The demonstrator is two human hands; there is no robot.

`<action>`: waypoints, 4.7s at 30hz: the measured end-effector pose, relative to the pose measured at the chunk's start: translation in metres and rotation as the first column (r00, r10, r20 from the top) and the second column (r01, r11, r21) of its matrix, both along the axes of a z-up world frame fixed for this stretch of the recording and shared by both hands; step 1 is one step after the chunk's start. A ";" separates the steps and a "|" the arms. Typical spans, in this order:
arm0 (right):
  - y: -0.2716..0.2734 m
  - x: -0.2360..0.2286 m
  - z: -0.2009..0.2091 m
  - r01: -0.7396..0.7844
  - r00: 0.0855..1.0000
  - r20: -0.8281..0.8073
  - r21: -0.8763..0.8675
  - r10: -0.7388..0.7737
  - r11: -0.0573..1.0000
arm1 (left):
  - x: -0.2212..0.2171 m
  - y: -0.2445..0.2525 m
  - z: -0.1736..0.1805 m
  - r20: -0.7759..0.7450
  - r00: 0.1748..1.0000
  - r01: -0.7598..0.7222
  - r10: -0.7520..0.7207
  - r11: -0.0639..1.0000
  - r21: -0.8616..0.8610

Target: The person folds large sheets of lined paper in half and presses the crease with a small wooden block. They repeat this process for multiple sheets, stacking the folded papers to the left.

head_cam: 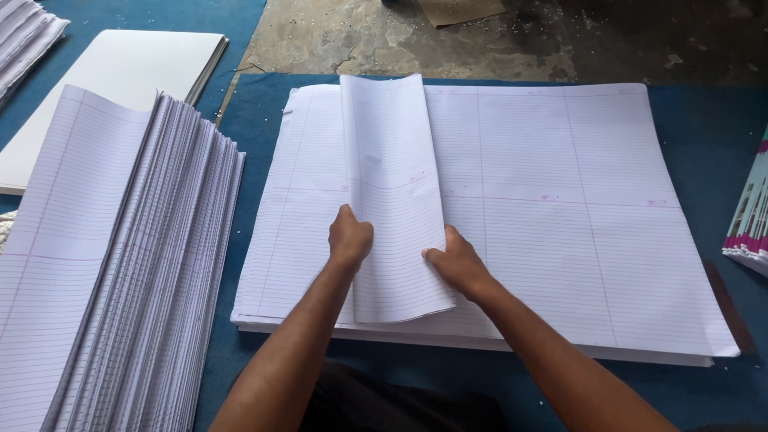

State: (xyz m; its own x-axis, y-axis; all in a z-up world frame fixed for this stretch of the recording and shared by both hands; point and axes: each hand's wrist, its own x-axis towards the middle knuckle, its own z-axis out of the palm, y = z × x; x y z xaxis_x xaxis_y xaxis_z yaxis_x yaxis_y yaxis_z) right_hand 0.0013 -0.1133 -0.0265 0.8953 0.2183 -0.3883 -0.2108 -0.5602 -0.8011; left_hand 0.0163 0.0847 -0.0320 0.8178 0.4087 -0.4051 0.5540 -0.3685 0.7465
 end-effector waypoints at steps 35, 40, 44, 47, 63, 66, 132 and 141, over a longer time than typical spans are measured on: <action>0.263 -0.123 0.157 -0.427 0.900 0.154 0.492 0.407 0.759 | -0.152 0.277 0.200 0.203 0.974 -0.154 0.104 0.956 0.250; 0.303 -0.149 0.161 -0.485 0.866 0.163 0.498 0.472 0.718 | -0.191 0.327 0.197 0.255 0.958 -0.201 0.133 0.944 0.263; 0.327 -0.169 0.157 -0.541 0.837 0.192 0.433 0.513 0.721 | -0.216 0.353 0.188 0.272 0.948 -0.227 0.165 0.949 0.217; 0.343 -0.181 0.154 -0.536 0.828 0.124 0.461 0.547 0.707 | -0.230 0.365 0.179 0.246 0.953 -0.241 0.175 0.933 0.267; 0.367 -0.197 0.108 -0.658 0.751 0.210 0.154 0.627 0.737 | -0.251 0.377 0.126 0.165 0.964 -0.261 0.209 0.864 0.430; 0.370 -0.198 0.104 -0.685 0.709 0.251 0.023 0.659 0.728 | -0.250 0.378 0.115 0.133 0.963 -0.271 0.236 0.860 0.433; -0.106 0.038 0.020 -0.206 0.936 0.059 -0.708 0.348 0.675 | -0.032 -0.025 0.007 -0.092 0.770 0.604 -0.632 0.675 0.423; -0.239 0.054 0.025 -0.101 0.966 0.080 -0.757 0.246 0.645 | -0.015 -0.136 0.016 -0.145 0.582 0.735 -0.800 0.441 0.515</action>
